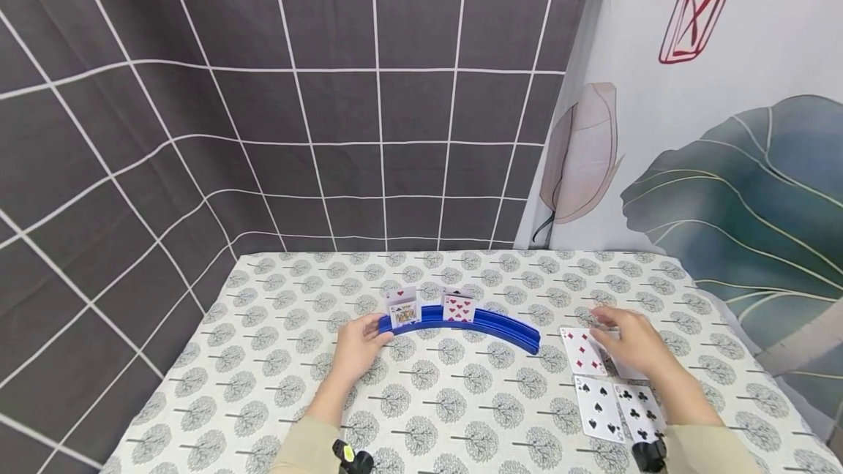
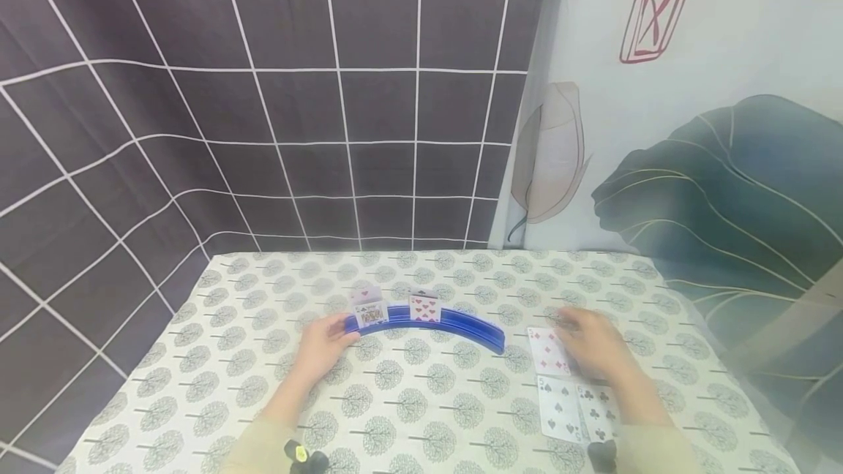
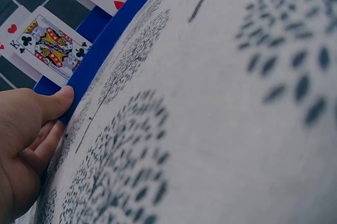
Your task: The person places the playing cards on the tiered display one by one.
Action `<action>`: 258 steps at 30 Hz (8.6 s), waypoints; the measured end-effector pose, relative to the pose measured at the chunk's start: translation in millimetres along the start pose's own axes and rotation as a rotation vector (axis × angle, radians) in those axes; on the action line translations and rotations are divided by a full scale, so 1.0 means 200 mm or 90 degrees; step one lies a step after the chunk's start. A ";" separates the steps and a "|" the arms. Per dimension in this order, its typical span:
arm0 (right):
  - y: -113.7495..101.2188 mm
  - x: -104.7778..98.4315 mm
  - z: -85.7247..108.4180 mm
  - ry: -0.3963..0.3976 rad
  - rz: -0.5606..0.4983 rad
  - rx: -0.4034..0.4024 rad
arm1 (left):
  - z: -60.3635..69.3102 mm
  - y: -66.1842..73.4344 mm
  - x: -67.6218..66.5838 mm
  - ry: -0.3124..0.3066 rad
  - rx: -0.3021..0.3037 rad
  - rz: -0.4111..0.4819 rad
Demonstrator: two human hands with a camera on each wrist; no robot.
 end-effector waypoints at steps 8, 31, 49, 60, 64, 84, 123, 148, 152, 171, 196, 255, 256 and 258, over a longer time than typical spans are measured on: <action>0.06 0.02 0.02 -0.032 0.029 0.048 | 0.00 0.00 0.00 0.001 0.001 -0.007; 0.16 -0.01 0.08 -0.098 0.080 0.120 | 0.01 -0.03 0.01 0.003 -0.003 0.000; 0.16 -0.09 0.06 -0.006 0.048 0.118 | 0.00 0.00 0.01 0.005 0.004 0.003; 0.16 -0.17 0.09 0.082 0.059 0.136 | -0.01 0.00 0.01 -0.001 -0.003 0.006; 0.14 -0.19 0.09 0.137 0.055 0.108 | -0.01 -0.01 0.01 -0.001 -0.002 0.008; 0.04 -0.24 0.07 0.246 0.009 0.050 | 0.00 -0.01 0.00 0.011 0.007 0.005; -0.24 -0.12 -0.07 0.216 -0.070 -0.049 | 0.00 -0.01 0.01 0.007 -0.008 0.008; -0.37 -0.03 -0.13 0.209 -0.100 -0.081 | 0.00 -0.01 0.01 0.009 -0.005 -0.003; -0.39 -0.01 -0.14 0.209 -0.101 -0.081 | 0.00 -0.01 0.01 0.004 -0.009 0.002; -0.49 0.02 -0.18 0.225 -0.110 -0.122 | 0.00 -0.02 0.00 0.006 -0.003 -0.002; -0.63 0.06 -0.23 0.197 -0.150 -0.139 | 0.00 -0.01 0.01 0.012 -0.009 0.002; -0.52 0.15 -0.16 0.059 -0.102 -0.149 | 0.00 -0.03 0.01 0.013 -0.010 0.002; -0.52 0.15 -0.15 0.056 -0.104 -0.145 | 0.00 -0.03 0.01 0.013 -0.009 0.002; -0.51 0.14 -0.15 0.053 -0.107 -0.140 | 0.00 -0.02 0.01 0.012 -0.007 0.004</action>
Point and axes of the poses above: each hand's wrist, its own z-axis away from the middle knuckle, its own x-axis out of the palm, y = z × x, the point moved 7 cm from there along -z, towards the middle knuckle, and after that the axes turned 6 degrees about x, right-handed, at the moved point
